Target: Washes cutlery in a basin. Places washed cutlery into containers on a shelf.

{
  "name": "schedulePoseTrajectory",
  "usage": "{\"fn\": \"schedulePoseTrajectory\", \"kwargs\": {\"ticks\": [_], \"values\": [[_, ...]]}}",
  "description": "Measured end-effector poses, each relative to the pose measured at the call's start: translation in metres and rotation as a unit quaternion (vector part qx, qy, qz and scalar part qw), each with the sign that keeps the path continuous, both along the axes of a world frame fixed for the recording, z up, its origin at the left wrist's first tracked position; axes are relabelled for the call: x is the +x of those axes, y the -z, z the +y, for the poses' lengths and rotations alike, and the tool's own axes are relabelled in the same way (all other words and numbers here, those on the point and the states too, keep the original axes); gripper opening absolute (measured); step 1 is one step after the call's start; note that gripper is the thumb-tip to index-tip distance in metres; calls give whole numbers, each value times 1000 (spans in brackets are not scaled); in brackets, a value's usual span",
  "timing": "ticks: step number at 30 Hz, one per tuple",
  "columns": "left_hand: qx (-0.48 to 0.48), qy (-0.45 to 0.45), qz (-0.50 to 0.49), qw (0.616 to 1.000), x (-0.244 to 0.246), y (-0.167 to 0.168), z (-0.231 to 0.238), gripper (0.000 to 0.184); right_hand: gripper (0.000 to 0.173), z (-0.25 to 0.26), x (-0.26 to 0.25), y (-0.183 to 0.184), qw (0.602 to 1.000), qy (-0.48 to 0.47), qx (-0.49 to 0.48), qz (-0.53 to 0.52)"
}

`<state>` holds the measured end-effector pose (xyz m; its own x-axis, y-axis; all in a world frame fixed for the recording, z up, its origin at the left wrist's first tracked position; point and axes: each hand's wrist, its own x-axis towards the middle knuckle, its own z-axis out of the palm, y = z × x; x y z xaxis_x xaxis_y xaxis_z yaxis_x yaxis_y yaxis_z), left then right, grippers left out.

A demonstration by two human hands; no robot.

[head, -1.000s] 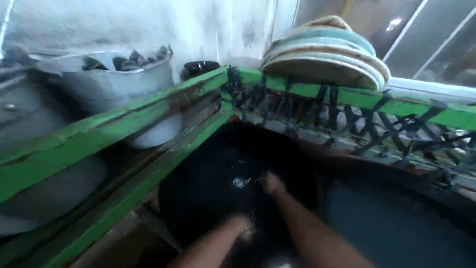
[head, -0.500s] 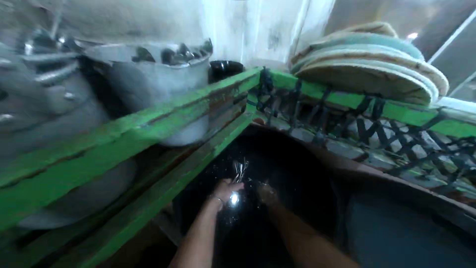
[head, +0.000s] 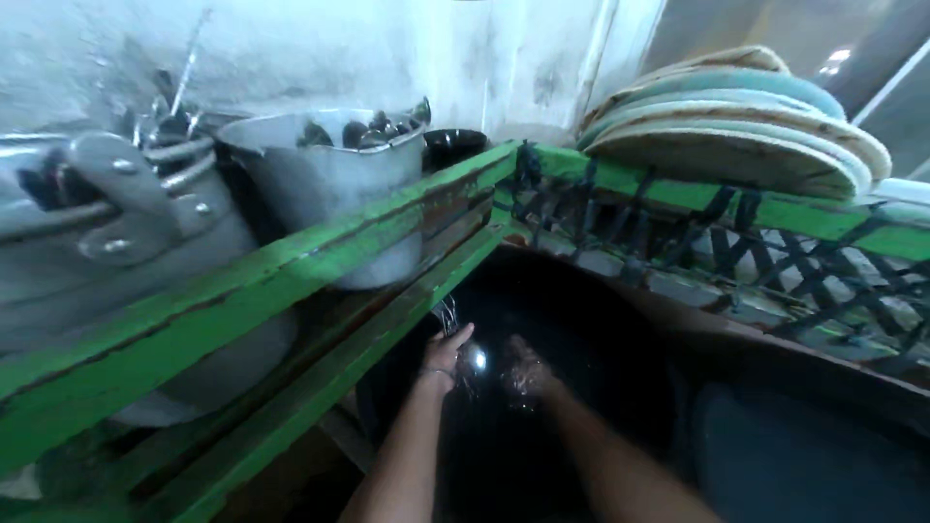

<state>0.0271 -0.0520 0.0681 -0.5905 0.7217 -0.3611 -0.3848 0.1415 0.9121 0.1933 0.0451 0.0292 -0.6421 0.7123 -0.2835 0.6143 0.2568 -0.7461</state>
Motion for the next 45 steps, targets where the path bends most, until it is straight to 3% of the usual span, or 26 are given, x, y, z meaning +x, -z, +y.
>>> {"fn": "schedulePoseTrajectory", "kwargs": {"ticks": [3, 6, 9, 11, 15, 18, 21, 23, 27, 29, 31, 33, 35, 37, 41, 43, 45], "values": [[-38, 6, -3, 999, 3, 3, 4, 42, 44, -4, 3, -29, 982, 111, 11, 153], [-68, 45, 15, 997, 9, 5, 9, 43, 40, -11, 9, -38, 969, 27, 43, 243], [-67, 82, 29, 994, 18, 4, 11, 44, 45, -23, 7, -40, 973, -89, 83, 198], [-67, 104, 24, 992, 23, 4, 11, 41, 35, -32, 4, -41, 967, -89, 120, 205], [-56, 124, -11, 991, 26, 4, 15, 28, 21, -31, 18, -50, 930, 65, 101, 346], [11, 165, -25, 986, 27, -2, 10, 28, 27, -18, 38, -50, 898, 207, 2, 387], [65, 228, -24, 971, 34, -5, 7, 30, 31, -2, 50, -42, 813, 291, -169, 476], [89, 262, -39, 960, 38, -3, 8, 31, 23, 2, 51, -40, 779, 324, -205, 496], [97, 295, -34, 950, 49, -2, 8, 36, 14, -2, 47, -38, 814, 301, -175, 464], [46, 264, 81, 960, 58, -1, 9, 30, 18, -6, 43, -39, 856, 283, -84, 424], [-45, 255, 287, 922, 66, -3, 12, 31, 26, -8, 42, -40, 892, 253, -7, 376], [-121, 293, 444, 838, 73, -12, 11, 37, 32, -9, 44, -41, 912, 239, -11, 333], [-171, 303, 553, 757, 81, -16, 10, 50, 36, -6, 46, -41, 920, 253, -66, 292], [-206, 306, 610, 701, 88, -18, 9, 59, 33, -2, 49, -42, 916, 274, -104, 273], [-236, 310, 641, 661, 96, -20, 10, 69, 25, 1, 55, -46, 933, 257, -113, 224], [-245, 287, 641, 668, 97, -19, 12, 71, 24, 4, 55, -44, 933, 253, -100, 234], [-251, 257, 637, 682, 97, -19, 13, 67, 22, 11, 57, -41, 901, 303, -87, 299]]}}
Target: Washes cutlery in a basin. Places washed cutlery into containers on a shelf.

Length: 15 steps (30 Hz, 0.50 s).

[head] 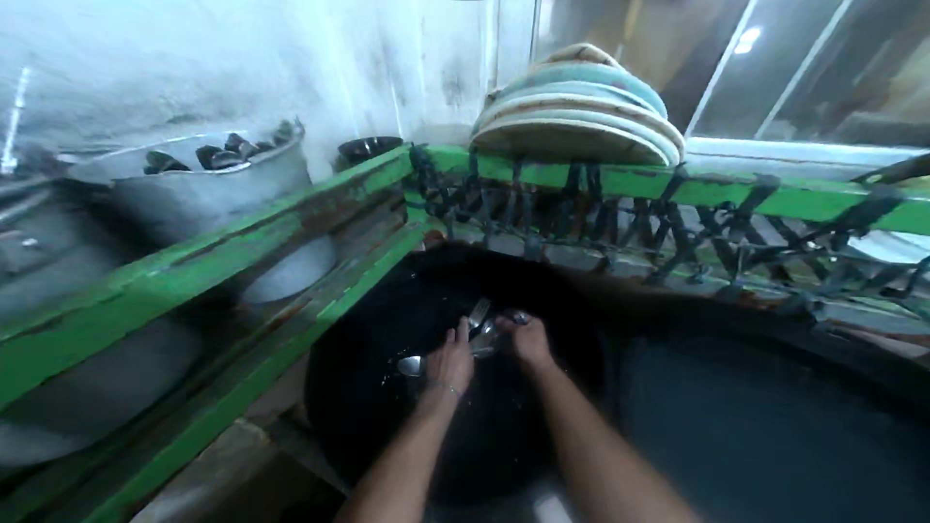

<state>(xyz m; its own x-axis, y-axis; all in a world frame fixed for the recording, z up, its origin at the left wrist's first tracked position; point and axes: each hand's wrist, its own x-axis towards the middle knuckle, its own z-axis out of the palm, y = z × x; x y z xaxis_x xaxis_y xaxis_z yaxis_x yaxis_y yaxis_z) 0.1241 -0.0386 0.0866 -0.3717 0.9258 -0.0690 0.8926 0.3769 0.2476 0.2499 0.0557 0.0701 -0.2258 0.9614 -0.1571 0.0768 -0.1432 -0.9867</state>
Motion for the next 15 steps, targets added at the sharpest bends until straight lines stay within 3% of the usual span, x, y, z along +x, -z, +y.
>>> {"fn": "schedulePoseTrajectory", "kwargs": {"ticks": [4, 7, 9, 12, 14, 15], "values": [[-7, -18, 0, 1000, -4, -3, -2, 37, 31, 13, 9, -1, 968, 165, -61, 182], [-32, 3, 42, 999, -12, 3, -4, 37, 32, 28, 21, 7, 920, 183, -98, 332], [-82, 48, 55, 994, -12, 6, -5, 36, 32, 31, 24, 6, 911, 180, -91, 360], [-162, 143, 38, 976, -3, 7, -9, 31, 21, 24, 23, -1, 969, 104, -17, 225], [-192, 210, 51, 957, 9, 7, -12, 26, 23, 12, 21, -4, 995, -48, 60, 62], [-204, 251, 62, 944, 15, 8, -12, 25, 22, 6, 17, -4, 987, -128, 92, -14]]}}
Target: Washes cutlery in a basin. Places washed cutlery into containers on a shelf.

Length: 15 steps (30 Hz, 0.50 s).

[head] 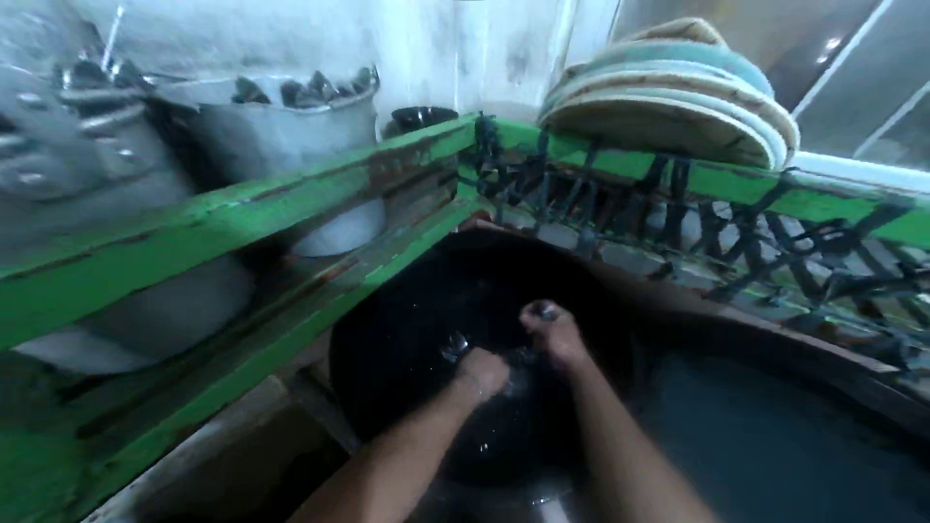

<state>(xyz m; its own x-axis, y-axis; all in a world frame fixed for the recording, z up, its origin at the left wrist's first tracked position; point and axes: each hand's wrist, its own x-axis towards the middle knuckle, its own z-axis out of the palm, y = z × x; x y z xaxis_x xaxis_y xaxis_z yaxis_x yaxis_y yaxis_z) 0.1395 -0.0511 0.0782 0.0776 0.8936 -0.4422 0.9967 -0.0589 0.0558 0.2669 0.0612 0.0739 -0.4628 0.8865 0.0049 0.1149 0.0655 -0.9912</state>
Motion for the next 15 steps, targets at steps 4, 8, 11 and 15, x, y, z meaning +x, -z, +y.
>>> {"fn": "schedulePoseTrajectory", "kwargs": {"ticks": [4, 8, 11, 15], "values": [[-22, 59, -46, 997, 22, 13, -2, 28, 25, -12, -29, 13, 968, -224, 22, -114], [13, 77, -84, 993, 24, 19, -3, 29, 21, -12, -36, 16, 960, -236, -4, -151], [50, 208, 13, 977, 20, 26, 3, 24, 16, -2, -28, 18, 990, -126, -2, -58], [43, 239, 36, 969, 31, 25, 0, 26, 18, 8, -24, 19, 997, 7, -35, 71]]}}
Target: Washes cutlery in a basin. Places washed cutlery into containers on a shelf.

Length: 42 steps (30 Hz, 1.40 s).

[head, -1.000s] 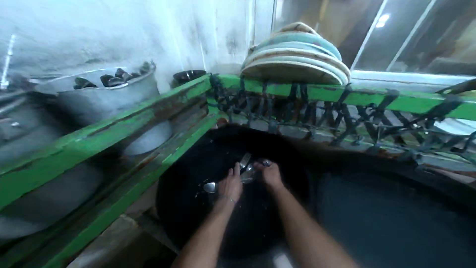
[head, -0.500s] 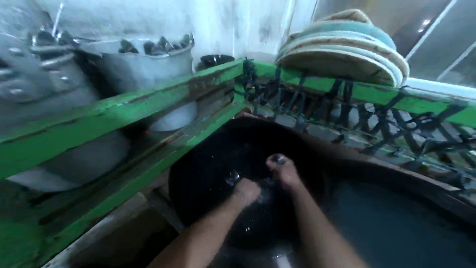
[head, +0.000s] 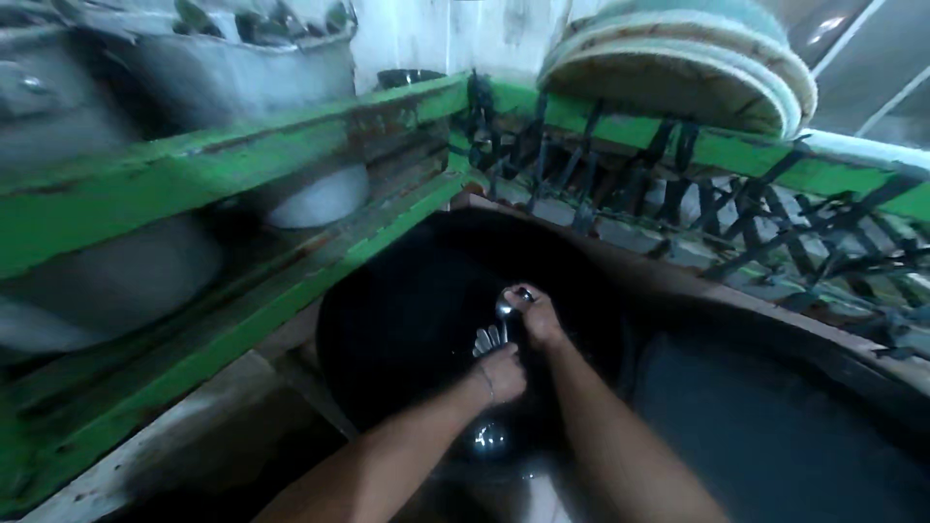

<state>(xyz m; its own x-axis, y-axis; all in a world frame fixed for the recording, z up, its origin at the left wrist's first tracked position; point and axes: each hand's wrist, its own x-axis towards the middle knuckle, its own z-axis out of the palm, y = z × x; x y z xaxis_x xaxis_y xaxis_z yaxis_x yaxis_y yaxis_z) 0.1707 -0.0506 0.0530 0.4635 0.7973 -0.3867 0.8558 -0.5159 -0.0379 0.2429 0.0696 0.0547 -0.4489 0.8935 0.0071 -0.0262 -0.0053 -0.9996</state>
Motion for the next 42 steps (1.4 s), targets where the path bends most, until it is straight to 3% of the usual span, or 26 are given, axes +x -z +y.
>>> {"fn": "schedulePoseTrajectory", "kwargs": {"ticks": [3, 8, 12, 14, 17, 19, 21, 24, 27, 29, 31, 33, 35, 36, 38, 40, 42], "values": [[-56, -71, -14, 996, 7, -15, -6, 27, 35, 13, 8, -3, 977, 115, -110, 139], [-89, -302, -65, 947, -14, -21, -12, 30, 21, 28, 32, -6, 903, 213, -210, 307], [-93, -479, -113, 865, -52, -21, -19, 37, 23, 35, 37, -10, 882, 190, -238, 360], [-116, -506, -159, 840, -77, -16, -18, 48, 20, 29, 30, -14, 904, 142, -253, 313], [-110, -528, -224, 812, -103, -8, -5, 61, 18, 0, 15, -43, 961, 14, -188, 204], [-90, -553, -269, 783, -102, -17, -5, 64, 23, -26, 2, -89, 986, -56, -55, 146], [-67, -576, -324, 747, -99, -26, -6, 67, 35, -50, -14, -166, 981, -92, 139, 102], [-58, -571, -372, 729, -94, -33, -12, 61, 65, -86, -43, -294, 901, -67, 424, -55], [-29, -553, -434, 711, -91, -48, -30, 58, 60, -104, -111, -380, 796, -70, 564, -210], [-29, -535, -472, 700, -95, -51, -34, 57, 62, -110, -164, -407, 707, -123, 606, -344], [5, -540, -468, 699, -104, -27, -24, 59, 64, -116, -210, -411, 621, -205, 610, -448], [29, -566, -456, 686, -110, -29, -27, 55, 60, -125, -238, -405, 579, -270, 608, -472], [36, -579, -469, 666, -110, -45, -30, 52, 49, -130, -232, -404, 603, -279, 644, -379], [51, -577, -490, 652, -113, -43, -28, 51, 42, -130, -220, -402, 633, -259, 671, -287], [81, -554, -582, 589, -114, -28, -27, 44, 30, -128, -190, -386, 684, -189, 702, -67], [68, -521, -669, 525, -106, -26, -27, 36, 25, -129, -135, -347, 731, -123, 666, 83], [56, -507, -692, 512, -100, -29, -25, 33, 26, -121, -73, -272, 788, -40, 601, 127]]}}
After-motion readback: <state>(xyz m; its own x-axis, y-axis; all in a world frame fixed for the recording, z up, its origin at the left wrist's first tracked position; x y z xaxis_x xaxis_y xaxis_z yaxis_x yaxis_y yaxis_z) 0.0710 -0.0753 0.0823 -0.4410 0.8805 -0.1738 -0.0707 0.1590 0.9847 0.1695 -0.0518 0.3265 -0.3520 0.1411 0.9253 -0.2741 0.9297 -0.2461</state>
